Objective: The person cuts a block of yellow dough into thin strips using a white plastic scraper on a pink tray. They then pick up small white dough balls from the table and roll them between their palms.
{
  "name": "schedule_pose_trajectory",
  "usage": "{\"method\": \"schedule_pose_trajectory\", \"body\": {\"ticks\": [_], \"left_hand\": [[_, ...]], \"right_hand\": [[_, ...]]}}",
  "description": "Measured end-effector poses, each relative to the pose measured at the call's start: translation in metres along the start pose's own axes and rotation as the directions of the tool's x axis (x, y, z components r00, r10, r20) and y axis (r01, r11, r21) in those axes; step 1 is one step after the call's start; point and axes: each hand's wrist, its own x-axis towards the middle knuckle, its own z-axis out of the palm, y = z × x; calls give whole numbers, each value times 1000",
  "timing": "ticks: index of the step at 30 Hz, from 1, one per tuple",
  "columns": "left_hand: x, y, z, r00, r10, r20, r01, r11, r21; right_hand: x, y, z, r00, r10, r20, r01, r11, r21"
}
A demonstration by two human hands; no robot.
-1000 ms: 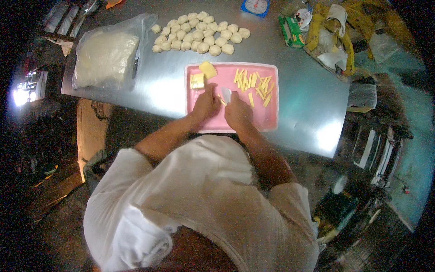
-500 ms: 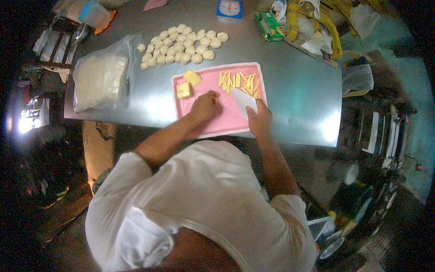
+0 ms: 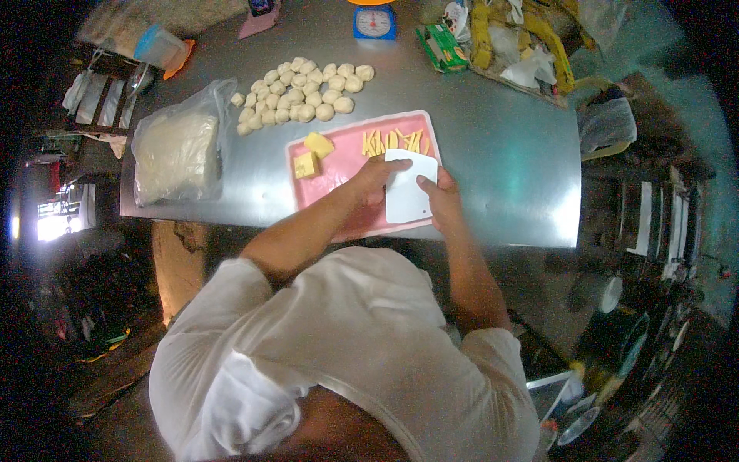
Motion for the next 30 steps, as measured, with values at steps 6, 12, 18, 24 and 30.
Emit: {"method": "schedule_pose_trajectory", "body": {"ticks": [6, 12, 18, 24, 30], "left_hand": [[7, -6, -6, 993, 50, 105, -44, 997, -59], [9, -6, 3, 999, 36, 1, -35, 998, -51], [10, -5, -20, 995, 102, 18, -101, 994, -41], [11, -5, -39, 993, 99, -65, -99, 995, 0], [-7, 3, -18, 987, 33, -159, -34, 999, -6]], "right_hand": [[5, 0, -6, 999, -27, -20, 27, 1000, 9], [-2, -10, -17, 1000, -22, -10, 22, 998, 64], [-2, -25, -37, 989, -23, -144, 35, 996, 78], [0, -31, -27, 998, -56, -42, 56, 998, -18], [14, -9, -27, 991, -59, -117, 47, 994, -95]]}}
